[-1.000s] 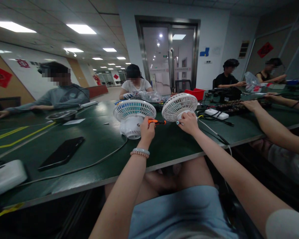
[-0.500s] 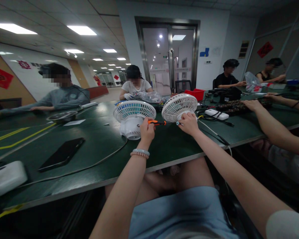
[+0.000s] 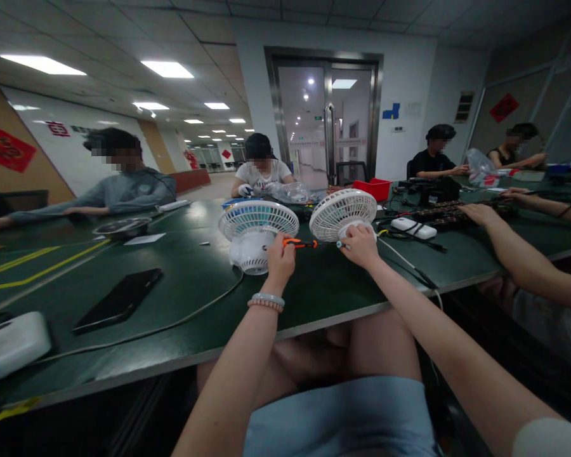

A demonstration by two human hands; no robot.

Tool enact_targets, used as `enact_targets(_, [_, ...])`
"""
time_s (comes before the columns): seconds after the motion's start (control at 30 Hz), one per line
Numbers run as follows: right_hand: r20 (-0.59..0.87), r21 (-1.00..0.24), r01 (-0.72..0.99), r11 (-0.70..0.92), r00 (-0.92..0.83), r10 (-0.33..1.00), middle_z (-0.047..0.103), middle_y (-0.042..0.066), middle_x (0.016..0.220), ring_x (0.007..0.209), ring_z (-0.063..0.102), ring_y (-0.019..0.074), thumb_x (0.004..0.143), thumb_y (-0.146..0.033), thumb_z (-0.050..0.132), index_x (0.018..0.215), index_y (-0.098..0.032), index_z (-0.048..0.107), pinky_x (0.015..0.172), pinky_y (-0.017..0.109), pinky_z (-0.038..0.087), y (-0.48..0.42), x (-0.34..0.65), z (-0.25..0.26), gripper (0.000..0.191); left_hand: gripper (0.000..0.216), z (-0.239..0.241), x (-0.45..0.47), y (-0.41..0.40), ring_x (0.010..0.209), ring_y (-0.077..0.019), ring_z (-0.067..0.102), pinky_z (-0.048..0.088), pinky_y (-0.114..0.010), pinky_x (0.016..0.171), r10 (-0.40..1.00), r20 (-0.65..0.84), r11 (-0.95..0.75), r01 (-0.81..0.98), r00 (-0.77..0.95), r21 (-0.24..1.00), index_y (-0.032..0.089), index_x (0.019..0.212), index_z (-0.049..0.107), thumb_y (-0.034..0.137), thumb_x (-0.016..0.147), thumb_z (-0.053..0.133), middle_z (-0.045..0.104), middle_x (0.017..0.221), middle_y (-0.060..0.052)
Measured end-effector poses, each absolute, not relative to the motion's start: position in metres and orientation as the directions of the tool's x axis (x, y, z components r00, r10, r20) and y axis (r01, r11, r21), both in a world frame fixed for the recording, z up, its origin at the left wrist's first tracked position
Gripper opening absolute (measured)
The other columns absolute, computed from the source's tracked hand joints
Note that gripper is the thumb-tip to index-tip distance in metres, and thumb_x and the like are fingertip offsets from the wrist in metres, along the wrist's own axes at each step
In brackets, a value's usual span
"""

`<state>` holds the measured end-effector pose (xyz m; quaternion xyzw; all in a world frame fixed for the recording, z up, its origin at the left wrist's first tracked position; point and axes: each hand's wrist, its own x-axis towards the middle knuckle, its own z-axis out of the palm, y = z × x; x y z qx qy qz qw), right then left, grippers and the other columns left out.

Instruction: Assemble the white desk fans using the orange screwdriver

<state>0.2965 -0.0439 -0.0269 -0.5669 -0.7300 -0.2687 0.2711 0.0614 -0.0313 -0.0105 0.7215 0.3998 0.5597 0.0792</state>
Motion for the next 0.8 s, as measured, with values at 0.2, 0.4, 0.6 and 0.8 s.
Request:
enact_targets(0.2, [0.686, 0.077, 0.972, 0.22, -0.212, 0.696, 0.055, 0.008, 0.093, 0.091, 0.038, 0.0228, 0.082, -0.038, 0.048, 0.082, -0.023, 0.071, 0.076, 0.037, 0.023, -0.0438, 0.2964, -0.0277, 0.028, 0.013, -0.0121, 0.0612, -0.0306, 0.05, -0.0123, 0.047, 0.033, -0.025, 0.051, 0.681, 0.73, -0.661, 0.468, 0.047, 0.587, 0.017, 0.081, 0.052, 0.02, 0.079, 0.04, 0.049, 0.053, 0.003])
enact_targets(0.4, [0.694, 0.081, 0.973, 0.218, -0.212, 0.688, 0.055, 0.008, 0.093, 0.091, 0.038, 0.0227, 0.082, -0.038, 0.047, 0.081, -0.023, 0.071, 0.077, 0.037, 0.022, -0.043, 0.297, -0.0285, 0.028, 0.01, -0.0143, 0.0621, -0.0276, 0.048, -0.0123, 0.046, 0.034, -0.025, 0.051, 0.68, 0.732, -0.687, 0.387, 0.042, 0.615, 0.019, 0.083, 0.048, 0.023, 0.08, 0.04, 0.048, 0.051, 0.004])
enact_targets(0.6, [0.689, 0.084, 0.971, 0.222, -0.218, 0.691, 0.055, 0.007, 0.093, 0.091, 0.038, 0.0226, 0.082, -0.039, 0.047, 0.082, -0.023, 0.07, 0.075, 0.037, 0.022, -0.0421, 0.2971, -0.0293, 0.028, 0.01, -0.0152, 0.0643, -0.0243, 0.047, -0.0122, 0.045, 0.034, -0.025, 0.049, 0.696, 0.718, -0.676, 0.335, -0.002, 0.656, 0.019, 0.087, 0.045, 0.023, 0.079, 0.04, 0.047, 0.051, 0.004])
enact_targets(0.8, [0.696, 0.09, 0.973, 0.214, -0.216, 0.685, 0.055, 0.008, 0.093, 0.092, 0.037, 0.0228, 0.083, -0.039, 0.046, 0.083, -0.023, 0.07, 0.077, 0.037, 0.022, -0.042, 0.2976, -0.0287, 0.029, 0.008, -0.0107, 0.0674, -0.0289, 0.047, -0.0119, 0.045, 0.036, -0.025, 0.049, 0.715, 0.699, -0.663, 0.301, -0.02, 0.686, 0.019, 0.083, 0.045, 0.019, 0.077, 0.039, 0.047, 0.051, 0.004])
